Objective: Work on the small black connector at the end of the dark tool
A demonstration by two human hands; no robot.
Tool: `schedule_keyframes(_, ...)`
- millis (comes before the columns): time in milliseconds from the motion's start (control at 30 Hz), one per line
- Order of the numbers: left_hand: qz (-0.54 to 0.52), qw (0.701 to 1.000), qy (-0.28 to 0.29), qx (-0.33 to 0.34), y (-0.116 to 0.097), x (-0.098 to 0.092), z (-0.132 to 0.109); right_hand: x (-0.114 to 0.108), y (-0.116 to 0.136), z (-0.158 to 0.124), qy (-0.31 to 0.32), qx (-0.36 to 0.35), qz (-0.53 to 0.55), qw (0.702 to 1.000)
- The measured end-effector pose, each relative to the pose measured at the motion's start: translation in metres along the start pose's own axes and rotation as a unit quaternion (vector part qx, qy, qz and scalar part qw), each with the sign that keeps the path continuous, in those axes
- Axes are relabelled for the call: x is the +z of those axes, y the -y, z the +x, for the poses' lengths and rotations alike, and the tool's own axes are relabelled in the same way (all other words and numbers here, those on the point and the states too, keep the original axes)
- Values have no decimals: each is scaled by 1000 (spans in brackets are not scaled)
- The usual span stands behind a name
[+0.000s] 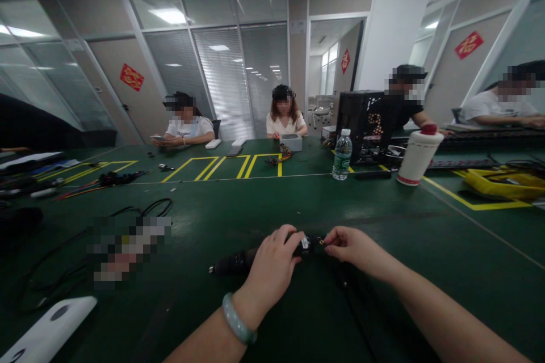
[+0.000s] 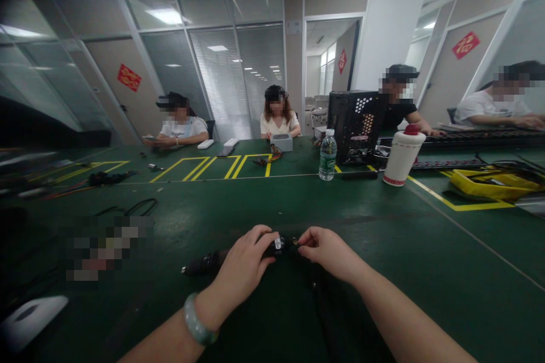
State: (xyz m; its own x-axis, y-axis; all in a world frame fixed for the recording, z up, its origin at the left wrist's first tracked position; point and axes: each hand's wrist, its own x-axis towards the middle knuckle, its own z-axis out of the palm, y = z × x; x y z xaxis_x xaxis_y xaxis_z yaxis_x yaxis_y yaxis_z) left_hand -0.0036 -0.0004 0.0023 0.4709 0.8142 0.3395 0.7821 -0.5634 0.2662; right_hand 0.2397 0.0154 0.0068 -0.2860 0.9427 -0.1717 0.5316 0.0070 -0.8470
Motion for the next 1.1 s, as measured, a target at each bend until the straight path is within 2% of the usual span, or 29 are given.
schedule_keyframes(200, -9, 1000, 3, -13, 12, -9, 2, 4, -2, -3, 51, -13, 6, 999)
schedule_keyframes(367, -17, 1000, -11, -1, 2, -21, 4, 10, -1, 0, 41, -38, 11, 998)
schedule_keyframes(500, -9, 1000, -10, 0, -9, -16, 2, 11, 2, 0, 39, -43, 41, 997)
schedule_keyframes(667, -4, 998, 12, 56, -11, -7, 0, 12, 0, 0, 69, -36, 126, 989)
schedule_keyframes(800, 3, 999, 26, 41, -9, -8, 3, 15, -2, 2, 83, -23, 157, 984)
schedule_keyframes(933, 14, 999, 35, 25, -10, -12, 4, 16, 1, 0, 80, 2, 122, 989)
schedule_keyframes(1100, 17, 999, 36, 3, -12, -14, 2, 14, 15, -9, 31, -4, -46, 998)
